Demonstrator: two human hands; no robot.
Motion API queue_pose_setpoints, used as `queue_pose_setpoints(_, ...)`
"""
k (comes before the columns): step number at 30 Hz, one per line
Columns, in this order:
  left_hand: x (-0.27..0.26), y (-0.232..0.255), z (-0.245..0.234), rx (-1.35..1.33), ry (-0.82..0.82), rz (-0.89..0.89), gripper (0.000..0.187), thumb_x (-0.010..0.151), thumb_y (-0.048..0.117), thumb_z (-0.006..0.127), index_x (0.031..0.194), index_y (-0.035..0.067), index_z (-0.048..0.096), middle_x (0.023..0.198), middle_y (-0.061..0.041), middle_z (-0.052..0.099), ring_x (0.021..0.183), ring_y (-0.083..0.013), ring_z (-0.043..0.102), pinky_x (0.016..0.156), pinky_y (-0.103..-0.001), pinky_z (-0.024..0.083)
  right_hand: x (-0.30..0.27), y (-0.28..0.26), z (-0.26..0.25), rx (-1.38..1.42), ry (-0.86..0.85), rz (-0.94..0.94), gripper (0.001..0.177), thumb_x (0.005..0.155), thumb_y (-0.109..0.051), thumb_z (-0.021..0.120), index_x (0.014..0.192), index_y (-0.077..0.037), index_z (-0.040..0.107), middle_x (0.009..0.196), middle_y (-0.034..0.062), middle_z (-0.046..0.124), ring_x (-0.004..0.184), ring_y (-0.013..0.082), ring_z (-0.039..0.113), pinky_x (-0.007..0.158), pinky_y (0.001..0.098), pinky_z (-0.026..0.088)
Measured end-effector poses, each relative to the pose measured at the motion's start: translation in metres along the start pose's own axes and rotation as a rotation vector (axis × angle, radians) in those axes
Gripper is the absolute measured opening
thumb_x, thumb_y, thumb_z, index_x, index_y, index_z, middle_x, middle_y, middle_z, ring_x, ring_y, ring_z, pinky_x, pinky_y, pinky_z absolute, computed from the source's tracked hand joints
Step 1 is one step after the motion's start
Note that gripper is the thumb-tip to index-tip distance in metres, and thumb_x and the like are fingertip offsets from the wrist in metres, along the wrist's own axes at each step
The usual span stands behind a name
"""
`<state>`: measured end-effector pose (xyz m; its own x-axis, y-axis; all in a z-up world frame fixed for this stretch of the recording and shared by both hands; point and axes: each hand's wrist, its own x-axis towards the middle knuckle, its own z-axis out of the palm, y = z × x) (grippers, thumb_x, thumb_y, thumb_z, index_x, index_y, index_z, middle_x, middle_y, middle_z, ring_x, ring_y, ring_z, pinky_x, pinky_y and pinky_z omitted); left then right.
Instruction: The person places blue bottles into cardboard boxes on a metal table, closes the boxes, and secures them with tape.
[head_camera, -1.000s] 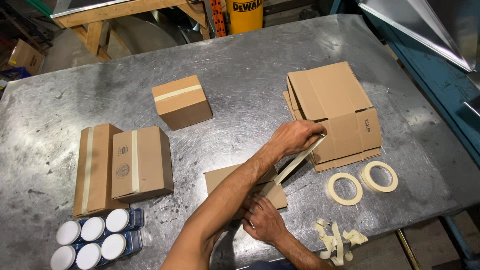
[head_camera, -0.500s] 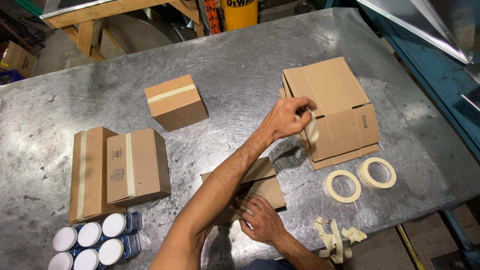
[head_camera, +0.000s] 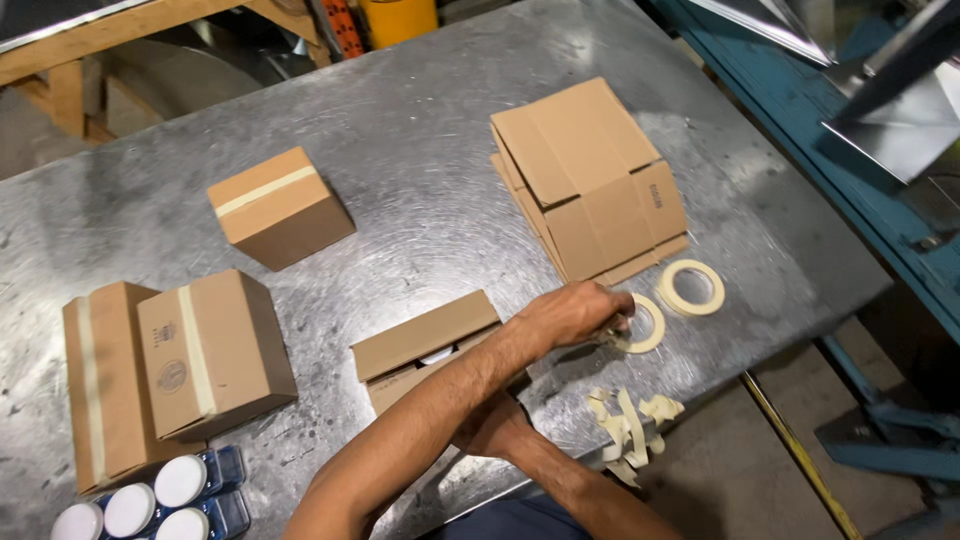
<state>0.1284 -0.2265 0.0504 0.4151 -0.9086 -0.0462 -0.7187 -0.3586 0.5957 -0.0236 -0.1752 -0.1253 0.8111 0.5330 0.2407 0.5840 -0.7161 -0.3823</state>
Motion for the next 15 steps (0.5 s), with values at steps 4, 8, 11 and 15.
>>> queue_pose_setpoints(4, 0.013, 0.017, 0.043, -0.139, 0.012, 0.278, 0.031, 0.112, 0.041, 0.051, 0.118, 0.016, 0.068, 0.101, -0.021, 0.078, 0.103, -0.0435, 0.078, 0.093, -0.053, 0.065, -0.003, 0.002, 0.007, -0.033, 0.093, -0.064, 0.034, 0.104, -0.046, 0.057, 0.119, -0.021, 0.076, 0.123, 0.0090, 0.075, 0.122, 0.0366, 0.069, 0.104, 0.0549, 0.051)
queue_pose_setpoints(8, 0.026, 0.039, 0.068, -0.339, 0.040, 0.337, 0.038, 0.107, 0.049, 0.062, 0.119, 0.013, 0.071, 0.113, -0.021, 0.070, 0.115, -0.0483, 0.072, 0.100, -0.058, 0.062, 0.004, 0.008, 0.009, -0.077, 0.207, -0.176, 0.038, 0.111, -0.049, 0.050, 0.141, -0.031, 0.066, 0.145, 0.0037, 0.064, 0.131, 0.0279, 0.065, 0.117, 0.0498, 0.046)
queue_pose_setpoints(11, 0.028, 0.052, 0.075, -0.472, -0.063, 0.316, 0.033, 0.107, 0.046, 0.064, 0.114, 0.015, 0.072, 0.109, -0.023, 0.073, 0.115, -0.0480, 0.072, 0.103, -0.061, 0.059, 0.006, 0.010, 0.011, -0.107, 0.274, -0.244, 0.044, 0.116, -0.052, 0.046, 0.156, -0.038, 0.059, 0.160, 0.0002, 0.057, 0.138, 0.0221, 0.062, 0.126, 0.0464, 0.043)
queue_pose_setpoints(15, 0.044, 0.044, 0.128, -0.556, -0.144, 0.077, 0.025, 0.102, 0.046, 0.074, 0.114, 0.024, 0.078, 0.111, -0.015, 0.082, 0.120, -0.0418, 0.076, 0.109, -0.055, 0.061, 0.010, 0.002, 0.017, -0.091, 0.432, -0.226, 0.046, 0.102, -0.043, 0.064, 0.147, -0.035, 0.069, 0.155, -0.0004, 0.064, 0.134, 0.0214, 0.065, 0.122, 0.0436, 0.048)
